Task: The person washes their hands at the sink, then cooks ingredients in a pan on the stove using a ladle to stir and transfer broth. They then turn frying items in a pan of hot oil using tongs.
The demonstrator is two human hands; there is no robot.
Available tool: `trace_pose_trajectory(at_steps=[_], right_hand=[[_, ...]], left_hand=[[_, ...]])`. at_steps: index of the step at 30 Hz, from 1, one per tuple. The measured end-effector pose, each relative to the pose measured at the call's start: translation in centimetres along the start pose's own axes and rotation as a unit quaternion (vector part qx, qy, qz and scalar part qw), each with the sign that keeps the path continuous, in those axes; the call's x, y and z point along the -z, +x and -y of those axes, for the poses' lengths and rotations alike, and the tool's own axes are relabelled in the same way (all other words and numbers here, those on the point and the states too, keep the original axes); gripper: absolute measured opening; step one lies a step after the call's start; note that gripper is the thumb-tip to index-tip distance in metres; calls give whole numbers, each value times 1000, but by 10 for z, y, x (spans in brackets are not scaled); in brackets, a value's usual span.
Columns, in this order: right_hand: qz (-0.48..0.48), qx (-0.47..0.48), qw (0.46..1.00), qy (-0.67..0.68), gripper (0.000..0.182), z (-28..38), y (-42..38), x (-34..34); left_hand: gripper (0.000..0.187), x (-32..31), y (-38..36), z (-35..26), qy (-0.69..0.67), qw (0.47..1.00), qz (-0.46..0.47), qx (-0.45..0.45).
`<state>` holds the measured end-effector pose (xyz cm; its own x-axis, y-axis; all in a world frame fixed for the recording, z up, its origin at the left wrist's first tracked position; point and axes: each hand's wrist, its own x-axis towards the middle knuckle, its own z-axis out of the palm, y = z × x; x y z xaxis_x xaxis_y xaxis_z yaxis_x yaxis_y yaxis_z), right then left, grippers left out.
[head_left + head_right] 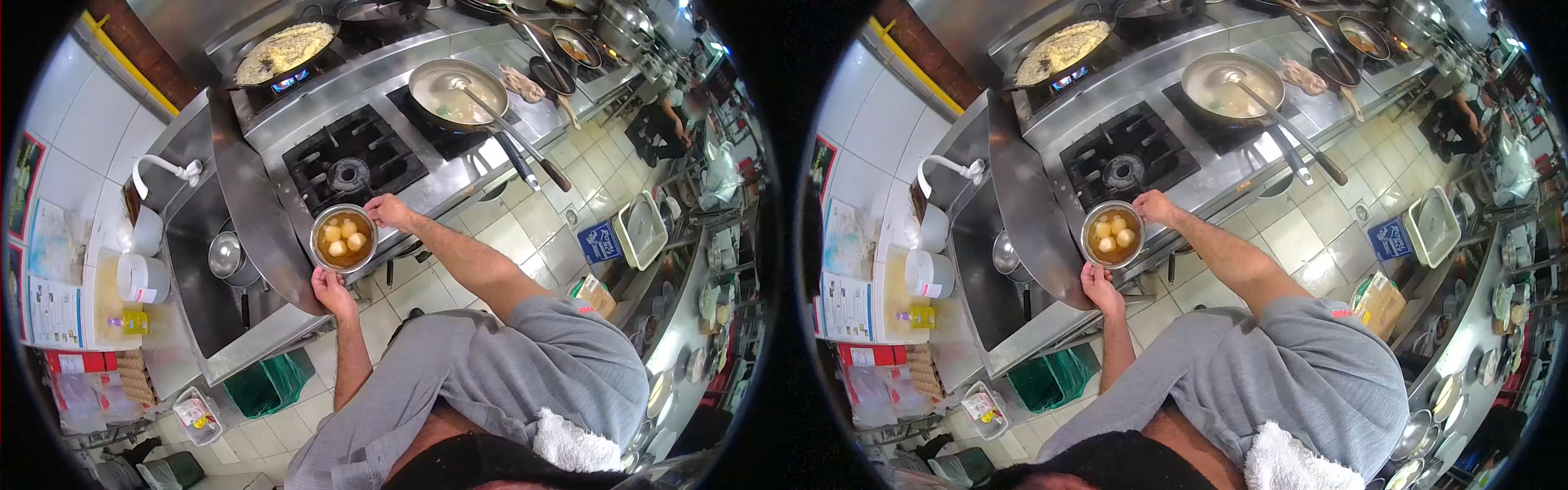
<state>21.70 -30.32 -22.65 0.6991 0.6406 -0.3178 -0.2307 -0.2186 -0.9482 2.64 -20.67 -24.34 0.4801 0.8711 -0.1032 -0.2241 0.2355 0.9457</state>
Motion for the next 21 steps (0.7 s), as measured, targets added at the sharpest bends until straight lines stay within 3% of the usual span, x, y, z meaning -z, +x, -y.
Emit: trace_pose_trajectory(at_steps=[15,21], right_hand=[[-46,22,994,98,9,-30,-84,45],[-132,-5,977,166,13,-62,-147,93]], left_hand=[[25,-13,-33,21,-21,997,60,37],[21,-43,-80,38,-10,983,173,65]])
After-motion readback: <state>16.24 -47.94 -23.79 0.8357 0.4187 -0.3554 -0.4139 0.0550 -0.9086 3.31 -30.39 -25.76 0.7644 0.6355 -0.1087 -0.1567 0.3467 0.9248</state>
